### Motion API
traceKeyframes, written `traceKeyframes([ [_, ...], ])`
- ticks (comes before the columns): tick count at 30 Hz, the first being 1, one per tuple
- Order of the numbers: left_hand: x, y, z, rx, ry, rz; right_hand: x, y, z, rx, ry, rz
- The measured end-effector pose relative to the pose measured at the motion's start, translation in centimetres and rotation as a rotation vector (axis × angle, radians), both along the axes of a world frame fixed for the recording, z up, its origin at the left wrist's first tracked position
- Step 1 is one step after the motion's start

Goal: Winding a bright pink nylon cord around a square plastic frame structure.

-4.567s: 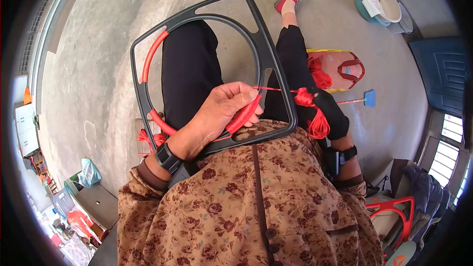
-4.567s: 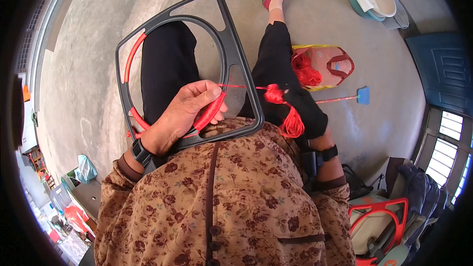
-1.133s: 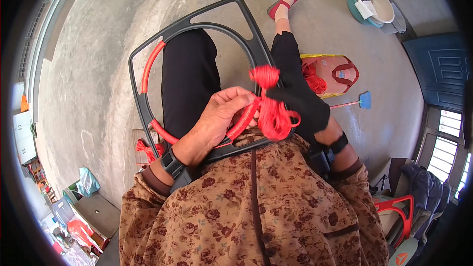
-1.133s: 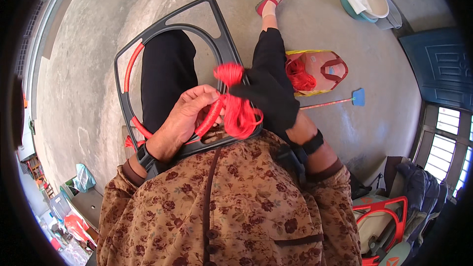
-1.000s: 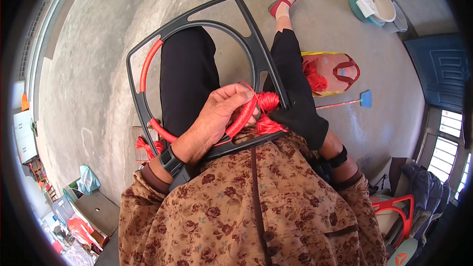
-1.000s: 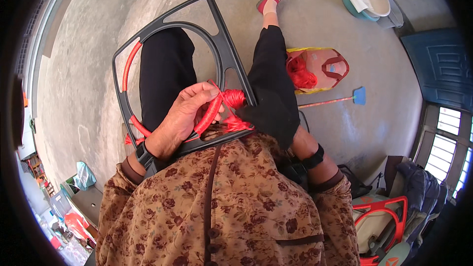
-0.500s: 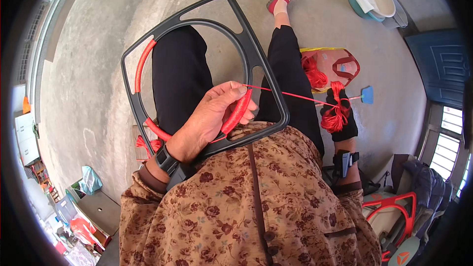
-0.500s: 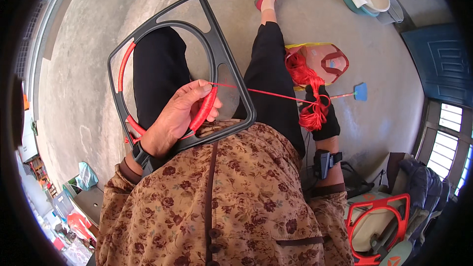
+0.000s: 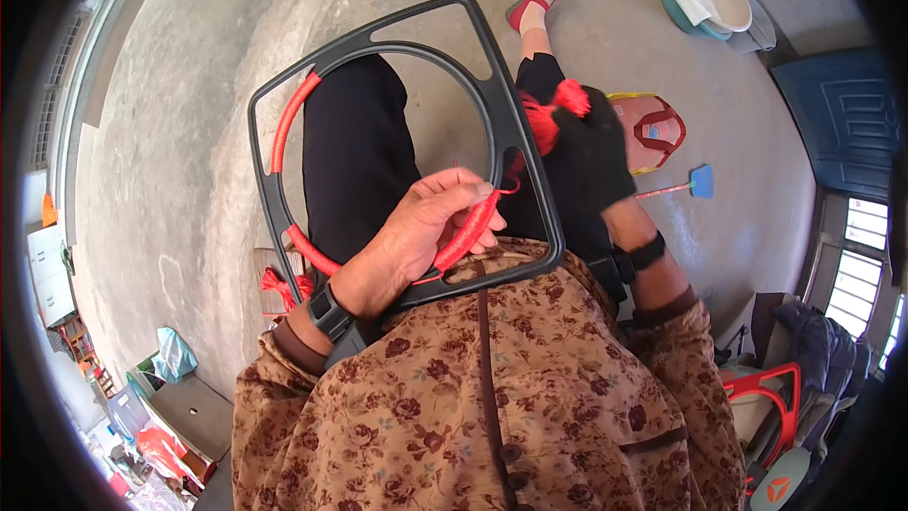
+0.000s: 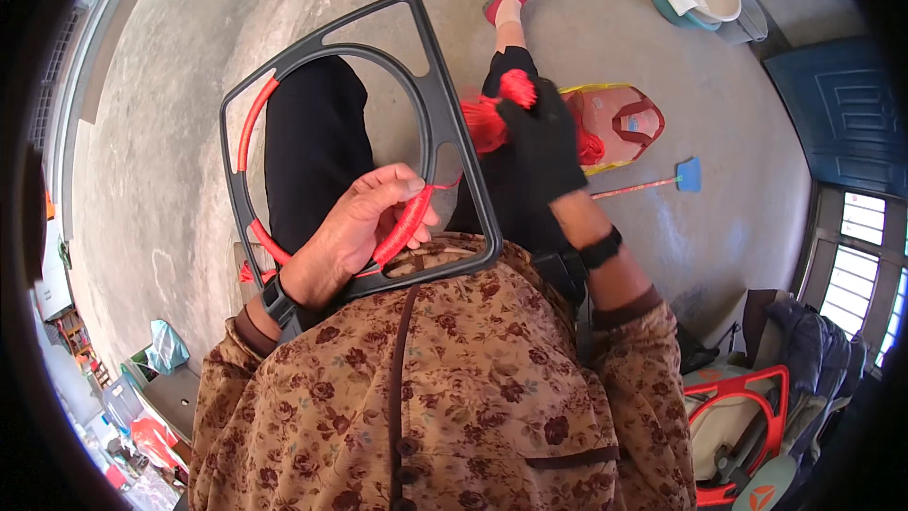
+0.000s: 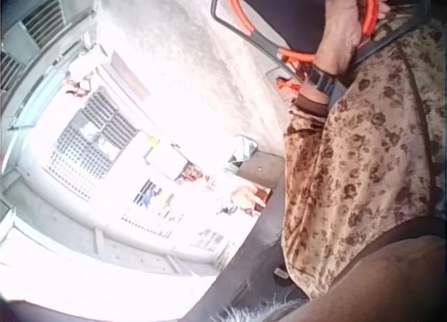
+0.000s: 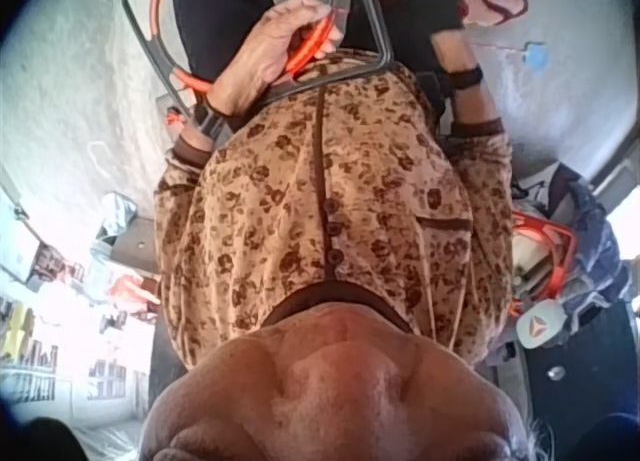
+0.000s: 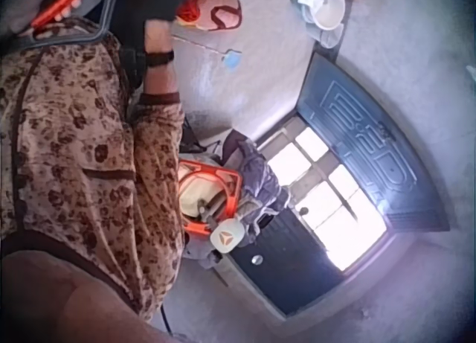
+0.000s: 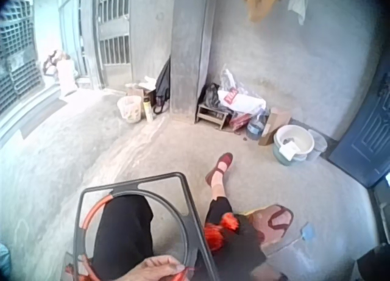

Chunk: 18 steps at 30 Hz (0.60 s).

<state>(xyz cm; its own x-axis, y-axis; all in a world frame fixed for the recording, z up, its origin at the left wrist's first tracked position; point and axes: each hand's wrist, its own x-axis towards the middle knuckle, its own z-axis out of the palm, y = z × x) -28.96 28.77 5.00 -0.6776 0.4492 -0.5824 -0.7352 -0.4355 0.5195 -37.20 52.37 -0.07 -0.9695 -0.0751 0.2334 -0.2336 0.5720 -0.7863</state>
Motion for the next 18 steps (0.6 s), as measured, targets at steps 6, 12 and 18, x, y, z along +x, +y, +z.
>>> traceKeyframes([
  [6,0.2,0.0,0.0,0.003,-0.103,-0.040,-0.5,-4.6,0.0,-0.809,-0.660,0.197],
  [12,0.3,0.3,-1.2,0.210,0.003,0.146,2.5,-3.6,2.2,-0.793,-0.644,0.318],
  [18,0.1,0.4,-2.0,0.025,-0.003,0.148,3.0,-3.2,3.6,-0.403,-0.159,0.470],
])
